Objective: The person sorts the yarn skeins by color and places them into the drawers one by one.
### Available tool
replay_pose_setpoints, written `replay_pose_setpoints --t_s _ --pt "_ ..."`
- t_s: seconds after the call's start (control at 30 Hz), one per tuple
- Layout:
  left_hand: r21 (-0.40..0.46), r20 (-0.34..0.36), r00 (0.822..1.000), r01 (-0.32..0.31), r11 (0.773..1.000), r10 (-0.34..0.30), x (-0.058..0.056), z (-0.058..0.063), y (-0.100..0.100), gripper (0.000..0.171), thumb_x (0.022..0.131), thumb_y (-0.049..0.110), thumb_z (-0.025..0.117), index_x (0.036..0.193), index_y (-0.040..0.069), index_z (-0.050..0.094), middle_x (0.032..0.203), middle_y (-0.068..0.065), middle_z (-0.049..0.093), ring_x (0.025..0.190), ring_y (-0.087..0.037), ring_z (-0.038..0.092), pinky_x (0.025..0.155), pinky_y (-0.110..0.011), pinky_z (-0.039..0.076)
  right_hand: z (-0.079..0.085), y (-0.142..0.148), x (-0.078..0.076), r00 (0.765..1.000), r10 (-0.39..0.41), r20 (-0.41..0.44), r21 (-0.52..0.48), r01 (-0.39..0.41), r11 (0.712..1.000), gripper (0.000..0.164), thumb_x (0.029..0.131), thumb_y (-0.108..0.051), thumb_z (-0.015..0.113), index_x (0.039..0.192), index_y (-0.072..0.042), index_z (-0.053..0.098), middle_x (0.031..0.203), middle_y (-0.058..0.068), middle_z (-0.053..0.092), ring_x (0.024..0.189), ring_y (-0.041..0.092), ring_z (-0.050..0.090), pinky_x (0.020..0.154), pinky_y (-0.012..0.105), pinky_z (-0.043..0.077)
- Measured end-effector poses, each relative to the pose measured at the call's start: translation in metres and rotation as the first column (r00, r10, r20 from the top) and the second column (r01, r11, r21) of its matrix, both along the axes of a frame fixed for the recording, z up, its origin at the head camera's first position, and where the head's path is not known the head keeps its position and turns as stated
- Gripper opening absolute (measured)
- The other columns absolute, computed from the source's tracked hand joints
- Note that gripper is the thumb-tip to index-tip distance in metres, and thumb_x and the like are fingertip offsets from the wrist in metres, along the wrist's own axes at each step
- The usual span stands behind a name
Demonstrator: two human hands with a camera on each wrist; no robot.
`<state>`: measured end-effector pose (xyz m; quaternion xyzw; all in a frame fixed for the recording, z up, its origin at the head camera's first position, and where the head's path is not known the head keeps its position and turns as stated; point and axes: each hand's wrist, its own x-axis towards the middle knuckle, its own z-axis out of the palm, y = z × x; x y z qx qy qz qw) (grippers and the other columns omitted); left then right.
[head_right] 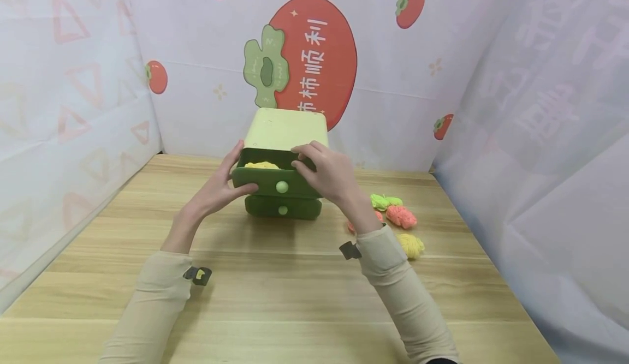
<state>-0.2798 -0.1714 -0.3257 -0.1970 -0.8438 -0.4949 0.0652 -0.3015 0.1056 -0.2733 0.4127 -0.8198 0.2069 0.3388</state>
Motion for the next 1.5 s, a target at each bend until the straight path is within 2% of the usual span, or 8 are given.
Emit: replay_pose_setpoints --t_s 0.3,0.57,0.7,0.8,0.97,1.1,1.27,1.5 --pt "-0.001 0.005 1.000 0.004 1.000 -0.004 0.001 -0.003 -0.002 0.103 0.090 0.030 0.075 0.161 0.027 0.000 0.168 0.011 -0.003 0.146 -0.043 0.031 0.118 -0.057 0.035 -0.007 0.024 0.004 0.998 -0.034 0.046 -0.040 0.036 0.999 0.023 0.091 -0.016 0.074 0.112 -0.009 0.073 0.093 0.002 0.068 0.055 0.010 0.044 0.049 0.025 0.040" --pt "-0.004 -0.002 1.000 0.009 1.000 -0.009 0.002 -0.003 0.000 0.103 0.090 0.029 0.075 0.162 0.025 0.000 0.168 0.008 -0.003 0.148 -0.042 0.029 0.119 -0.056 0.034 -0.019 0.049 0.007 0.991 -0.114 0.072 -0.053 0.118 0.992 0.022 0.091 -0.019 0.073 0.112 -0.012 0.073 0.094 0.000 0.069 0.052 0.008 0.040 0.045 0.024 0.035" --pt "-0.014 -0.014 1.000 0.005 1.000 -0.005 0.002 -0.002 -0.001 0.103 0.091 0.028 0.074 0.162 0.022 0.000 0.169 0.004 -0.002 0.150 -0.038 0.024 0.119 -0.055 0.033 -0.022 0.061 0.008 0.986 -0.144 0.088 -0.056 0.149 0.987 0.023 0.092 -0.020 0.073 0.114 -0.014 0.073 0.094 -0.001 0.069 0.053 0.006 0.038 0.044 0.024 0.033" --pt "-0.007 -0.026 1.000 0.001 1.000 -0.001 -0.004 -0.008 -0.003 0.104 0.090 0.028 0.075 0.162 0.023 0.001 0.169 0.005 -0.003 0.153 -0.032 0.018 0.121 -0.054 0.031 -0.026 0.070 0.009 0.984 -0.159 0.083 -0.053 0.163 0.985 0.024 0.091 -0.020 0.074 0.114 -0.015 0.073 0.093 -0.002 0.069 0.053 0.005 0.037 0.045 0.023 0.033" --pt "-0.005 -0.060 0.998 -0.009 1.000 0.008 -0.021 -0.026 -0.008 0.104 0.088 0.036 0.076 0.160 0.036 0.001 0.166 0.018 -0.003 0.155 -0.020 0.010 0.122 -0.053 0.030 -0.034 0.087 0.009 0.975 -0.205 0.086 -0.028 0.208 0.978 0.025 0.091 -0.021 0.074 0.115 -0.016 0.073 0.093 -0.002 0.069 0.054 0.005 0.040 0.045 0.023 0.034" --pt "-0.003 -0.082 0.997 -0.005 1.000 0.004 -0.026 -0.031 -0.010 0.104 0.086 0.043 0.076 0.158 0.043 0.000 0.164 0.024 -0.001 0.155 -0.019 0.012 0.121 -0.054 0.031 -0.040 0.101 0.010 0.962 -0.246 0.114 0.014 0.247 0.969 0.026 0.091 -0.023 0.074 0.116 -0.015 0.071 0.095 0.000 0.069 0.056 0.006 0.042 0.047 0.024 0.036" --pt "-0.003 -0.080 0.997 -0.011 1.000 0.011 -0.026 -0.030 -0.010 0.106 0.086 0.046 0.076 0.159 0.041 0.000 0.163 0.026 -0.001 0.153 -0.023 0.017 0.121 -0.054 0.032 -0.048 0.118 0.011 0.951 -0.283 0.126 0.063 0.277 0.959 0.029 0.090 -0.024 0.074 0.117 -0.013 0.070 0.095 0.002 0.068 0.054 0.007 0.041 0.046 0.024 0.035" --pt "-0.007 -0.070 0.998 -0.003 1.000 0.002 -0.022 -0.023 -0.005 0.104 0.088 0.035 0.076 0.161 0.033 0.001 0.166 0.017 -0.002 0.155 -0.015 0.004 0.123 -0.053 0.028 -0.061 0.140 0.015 0.925 -0.341 0.165 0.135 0.321 0.937 0.032 0.089 -0.024 0.075 0.118 -0.012 0.070 0.096 0.005 0.068 0.059 0.016 0.056 0.046 0.026 0.040"
